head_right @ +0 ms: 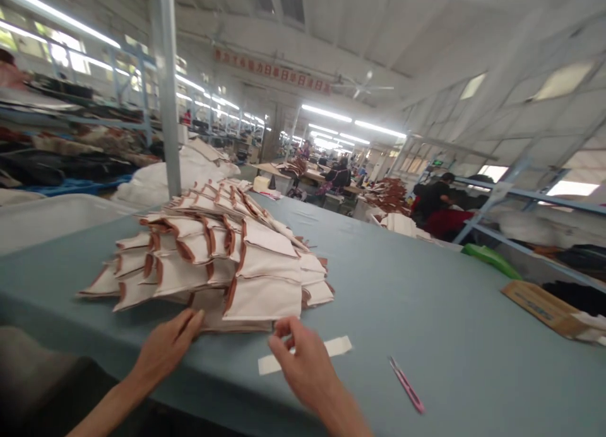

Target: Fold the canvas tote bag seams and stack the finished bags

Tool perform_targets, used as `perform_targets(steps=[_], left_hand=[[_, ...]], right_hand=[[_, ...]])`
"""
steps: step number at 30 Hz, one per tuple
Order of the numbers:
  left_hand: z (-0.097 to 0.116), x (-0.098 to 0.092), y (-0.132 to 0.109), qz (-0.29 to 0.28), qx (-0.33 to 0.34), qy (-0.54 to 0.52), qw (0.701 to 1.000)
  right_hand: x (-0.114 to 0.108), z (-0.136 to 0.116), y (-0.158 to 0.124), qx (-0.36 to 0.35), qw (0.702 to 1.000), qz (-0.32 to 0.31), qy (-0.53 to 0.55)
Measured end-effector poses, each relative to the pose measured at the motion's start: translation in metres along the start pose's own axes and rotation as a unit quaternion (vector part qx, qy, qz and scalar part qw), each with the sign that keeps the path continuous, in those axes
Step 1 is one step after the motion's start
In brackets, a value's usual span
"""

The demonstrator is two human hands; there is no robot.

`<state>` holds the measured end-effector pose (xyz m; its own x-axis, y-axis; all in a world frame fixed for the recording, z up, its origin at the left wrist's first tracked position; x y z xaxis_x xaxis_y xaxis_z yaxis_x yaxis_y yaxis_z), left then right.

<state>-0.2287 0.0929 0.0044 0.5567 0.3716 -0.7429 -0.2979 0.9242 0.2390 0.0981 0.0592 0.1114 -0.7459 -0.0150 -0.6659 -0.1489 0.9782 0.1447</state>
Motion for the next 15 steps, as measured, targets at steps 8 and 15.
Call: perform_targets(steps=[8, 15], left_hand=[[-0.007, 0.024, -0.005, 0.011, -0.007, 0.074, 0.997], [-0.008, 0.028, -0.009, 0.021, -0.002, 0.085, 0.996]], right_hand=[[-0.009, -0.035, 0.184, -0.129, 0.982, 0.065, -0.121], [0.041, -0.034, 0.218, -0.189, 0.965, 0.053, -0.171]])
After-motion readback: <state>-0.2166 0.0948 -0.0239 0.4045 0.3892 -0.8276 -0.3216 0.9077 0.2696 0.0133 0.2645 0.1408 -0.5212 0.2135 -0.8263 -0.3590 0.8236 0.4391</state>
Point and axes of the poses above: each hand's wrist, its own y-axis towards the middle knuckle, its own x-axis out of the palm, z = x × y, the point moved 2 cm from there along y, towards the middle knuckle, and after that the axes turned 6 degrees about z, right-handed, at the moved point
